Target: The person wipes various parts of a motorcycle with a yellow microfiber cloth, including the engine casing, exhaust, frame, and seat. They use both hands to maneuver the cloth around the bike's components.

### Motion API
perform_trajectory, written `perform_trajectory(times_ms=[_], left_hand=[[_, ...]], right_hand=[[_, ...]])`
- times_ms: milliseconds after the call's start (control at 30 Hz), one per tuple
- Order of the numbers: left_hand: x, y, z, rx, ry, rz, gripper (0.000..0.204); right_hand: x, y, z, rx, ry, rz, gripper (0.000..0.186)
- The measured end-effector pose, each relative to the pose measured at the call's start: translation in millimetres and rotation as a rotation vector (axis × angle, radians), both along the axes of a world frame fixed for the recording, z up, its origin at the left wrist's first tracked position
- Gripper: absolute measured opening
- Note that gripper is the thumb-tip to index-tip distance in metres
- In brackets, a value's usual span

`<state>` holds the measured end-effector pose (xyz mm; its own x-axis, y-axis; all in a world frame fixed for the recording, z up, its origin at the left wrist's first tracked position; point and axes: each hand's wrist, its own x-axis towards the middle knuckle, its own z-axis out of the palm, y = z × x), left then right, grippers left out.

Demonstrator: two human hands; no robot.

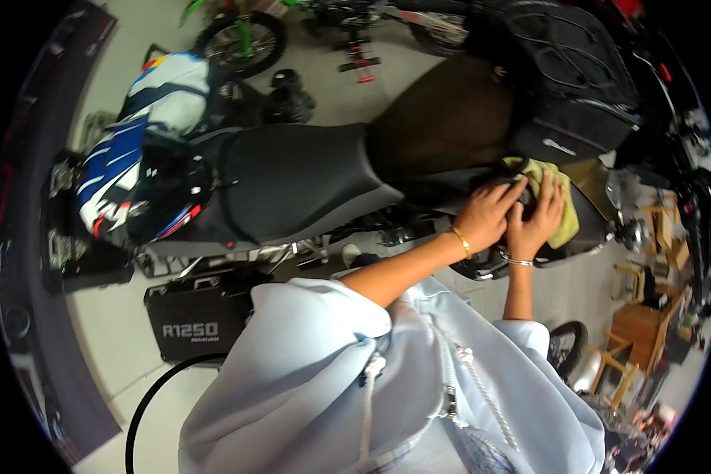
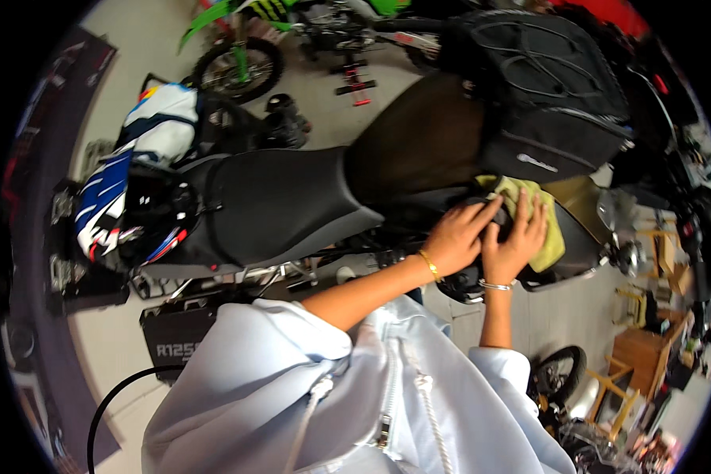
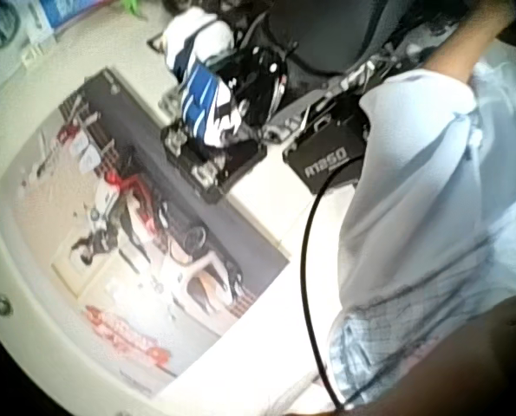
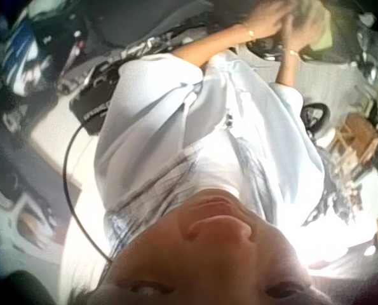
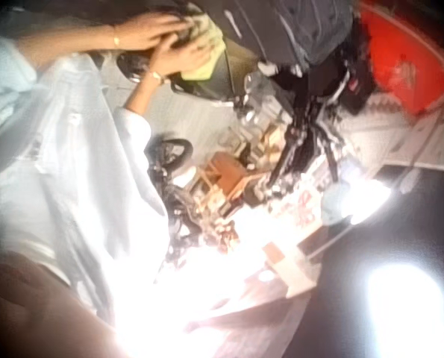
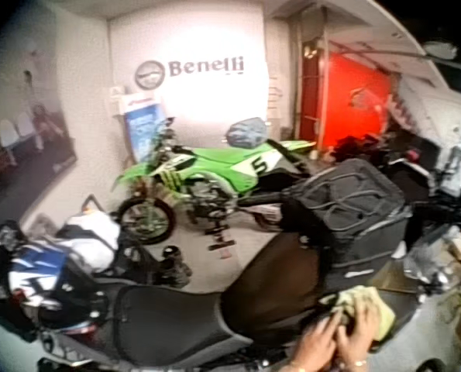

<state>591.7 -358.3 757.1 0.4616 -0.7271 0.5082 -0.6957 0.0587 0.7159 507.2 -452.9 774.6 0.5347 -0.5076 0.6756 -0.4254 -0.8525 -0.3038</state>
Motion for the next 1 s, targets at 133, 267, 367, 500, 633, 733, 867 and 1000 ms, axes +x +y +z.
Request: perform_trajectory(times_ms=[133, 267, 367, 500, 633, 733, 867, 1000], left_hand=[[7, 12, -13, 0.101, 0.088, -0.040, 0.059], [11, 24, -37, 0.129, 0.126, 0.007, 0.055], [12, 39, -57, 0.146, 0.143, 0.093, 0.051], [17, 64, -79, 0.208, 0.202, 0.169, 0.051], [22, 90, -96, 0.277, 0.185, 0.281, 0.057], [25, 104, -109, 0.311, 0.148, 0.367, 0.064], [31, 123, -121, 0.390, 0.194, 0.485, 0.073], [44, 145, -126, 0.392, 0.364, 0.593, 0.081]], right_hand=[[11, 12, -19, -0.048, -0.026, -0.033, 0.065], [20, 26, -45, -0.051, -0.033, -0.007, 0.065], [27, 37, -62, 0.023, 0.022, 0.116, 0.065], [40, 58, -82, 0.039, 0.129, 0.230, 0.067], [55, 82, -97, 0.016, 0.271, 0.295, 0.060], [66, 98, -103, 0.011, 0.358, 0.352, 0.062], [79, 117, -102, 0.182, 0.451, 0.526, 0.065], [106, 134, -105, 0.365, 0.446, 0.691, 0.080]])
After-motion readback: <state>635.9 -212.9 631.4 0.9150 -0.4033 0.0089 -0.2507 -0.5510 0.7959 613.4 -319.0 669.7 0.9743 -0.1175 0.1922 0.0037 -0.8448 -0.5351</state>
